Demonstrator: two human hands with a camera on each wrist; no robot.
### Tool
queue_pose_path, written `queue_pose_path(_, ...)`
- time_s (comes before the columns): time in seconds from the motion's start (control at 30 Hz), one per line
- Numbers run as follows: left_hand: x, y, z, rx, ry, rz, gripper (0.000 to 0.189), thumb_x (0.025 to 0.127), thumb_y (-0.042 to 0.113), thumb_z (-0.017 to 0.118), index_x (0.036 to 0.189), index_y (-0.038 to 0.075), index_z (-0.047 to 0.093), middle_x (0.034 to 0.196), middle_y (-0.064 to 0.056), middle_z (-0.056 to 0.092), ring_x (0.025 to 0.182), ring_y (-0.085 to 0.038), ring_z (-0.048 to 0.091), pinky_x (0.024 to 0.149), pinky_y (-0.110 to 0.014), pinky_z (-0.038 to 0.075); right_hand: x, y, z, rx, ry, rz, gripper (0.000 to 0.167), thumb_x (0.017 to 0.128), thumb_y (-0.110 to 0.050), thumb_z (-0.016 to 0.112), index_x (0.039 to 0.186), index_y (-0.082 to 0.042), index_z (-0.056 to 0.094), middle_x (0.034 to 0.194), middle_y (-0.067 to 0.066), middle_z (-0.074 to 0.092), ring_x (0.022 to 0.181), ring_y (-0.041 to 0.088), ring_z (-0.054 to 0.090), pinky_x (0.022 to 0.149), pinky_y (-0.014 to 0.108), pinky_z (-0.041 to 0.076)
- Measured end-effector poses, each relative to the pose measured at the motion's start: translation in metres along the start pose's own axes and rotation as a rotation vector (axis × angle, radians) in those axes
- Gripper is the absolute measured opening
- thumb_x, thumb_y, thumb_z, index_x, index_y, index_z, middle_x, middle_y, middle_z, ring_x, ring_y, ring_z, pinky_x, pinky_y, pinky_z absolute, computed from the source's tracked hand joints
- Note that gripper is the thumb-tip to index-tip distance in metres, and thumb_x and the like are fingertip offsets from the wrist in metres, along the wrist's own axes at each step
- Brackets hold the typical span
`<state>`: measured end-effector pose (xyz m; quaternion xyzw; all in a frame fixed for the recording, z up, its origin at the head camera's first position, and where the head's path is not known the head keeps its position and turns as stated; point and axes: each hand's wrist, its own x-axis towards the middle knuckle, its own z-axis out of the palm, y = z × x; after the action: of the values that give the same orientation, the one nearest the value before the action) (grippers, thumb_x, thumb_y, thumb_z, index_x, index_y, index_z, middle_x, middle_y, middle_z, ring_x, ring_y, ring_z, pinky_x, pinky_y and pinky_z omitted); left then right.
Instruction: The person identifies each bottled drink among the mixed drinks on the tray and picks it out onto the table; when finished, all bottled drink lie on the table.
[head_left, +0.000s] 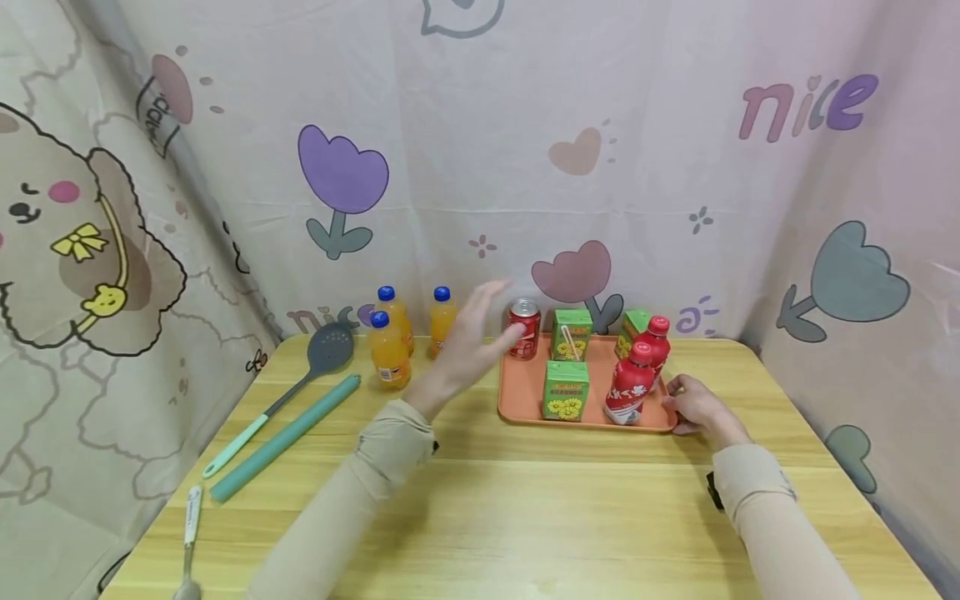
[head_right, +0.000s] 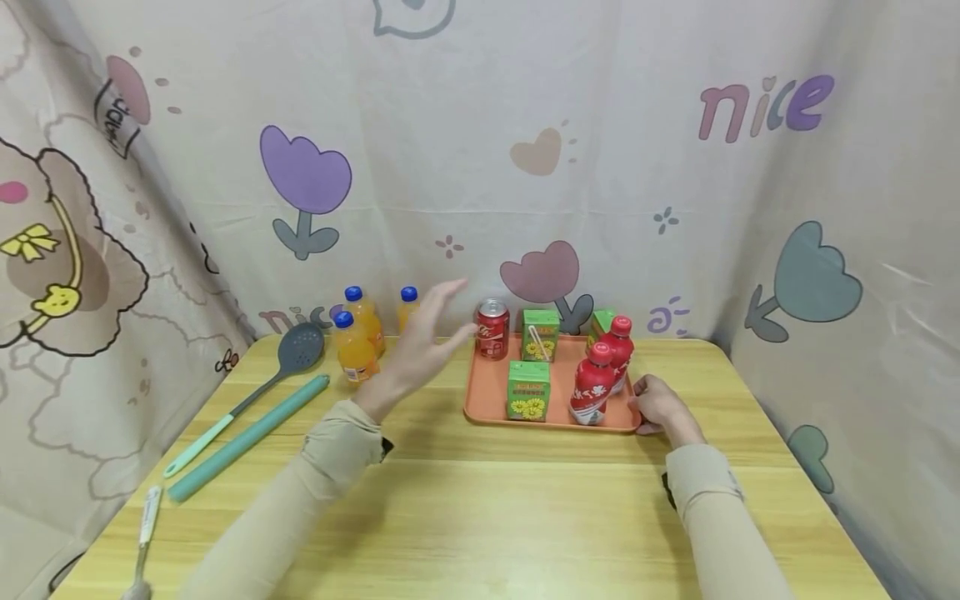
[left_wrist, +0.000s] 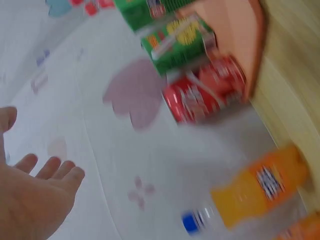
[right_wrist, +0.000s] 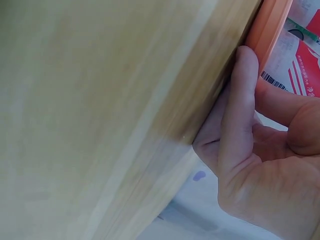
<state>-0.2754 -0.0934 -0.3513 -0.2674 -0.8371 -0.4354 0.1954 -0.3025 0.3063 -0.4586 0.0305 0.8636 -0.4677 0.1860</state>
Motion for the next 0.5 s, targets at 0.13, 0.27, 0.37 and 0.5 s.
queue_pose_path(0.13,0.008,0.007,0.032,0.011,-0.168,0.007,0.071,0.103,0.028,0.068,0.164,0.018,0.034,0.170,-0.004,0.038,0.155,-0.023,0.040,0.127,-0.047,0.039,0.000,0.001,0.002,-0.014,0.008,0.004,0.024,0.108,-0.006,0.047,0.124,0.009,0.038,0.097,0.017,0.058,0.078,0.016,0.064,0.064,0.031,0.062)
queue_pose_path(0.27,0.013,0.013,0.056,0.025,-0.284,-0.053,0.077,0.103,0.037,0.067,0.167,0.024,0.027,0.172,-0.001,0.035,0.158,-0.021,0.036,0.129,-0.051,0.035,0.000,0.000,0.003,-0.042,0.027,0.023,0.026,0.109,-0.007,0.046,0.128,0.009,0.038,0.099,0.018,0.059,0.080,0.016,0.064,0.065,0.031,0.062)
queue_pose_path(0.37,0.017,0.019,0.073,0.031,-0.356,-0.107,0.077,0.104,0.042,0.066,0.168,0.026,0.026,0.173,0.002,0.034,0.160,-0.020,0.034,0.129,-0.053,0.035,0.001,-0.001,0.002,-0.060,0.036,0.030,0.025,0.110,-0.007,0.045,0.128,0.009,0.038,0.100,0.019,0.057,0.080,0.017,0.064,0.065,0.032,0.062)
queue_pose_path(0.5,0.023,0.029,0.095,0.057,-0.434,-0.155,0.079,0.103,0.049,0.064,0.168,0.029,0.025,0.175,0.003,0.030,0.162,-0.023,0.030,0.128,-0.057,0.035,0.002,-0.001,0.000,-0.064,0.049,0.034,0.024,0.109,-0.006,0.046,0.127,0.009,0.038,0.101,0.019,0.055,0.081,0.017,0.063,0.066,0.031,0.063)
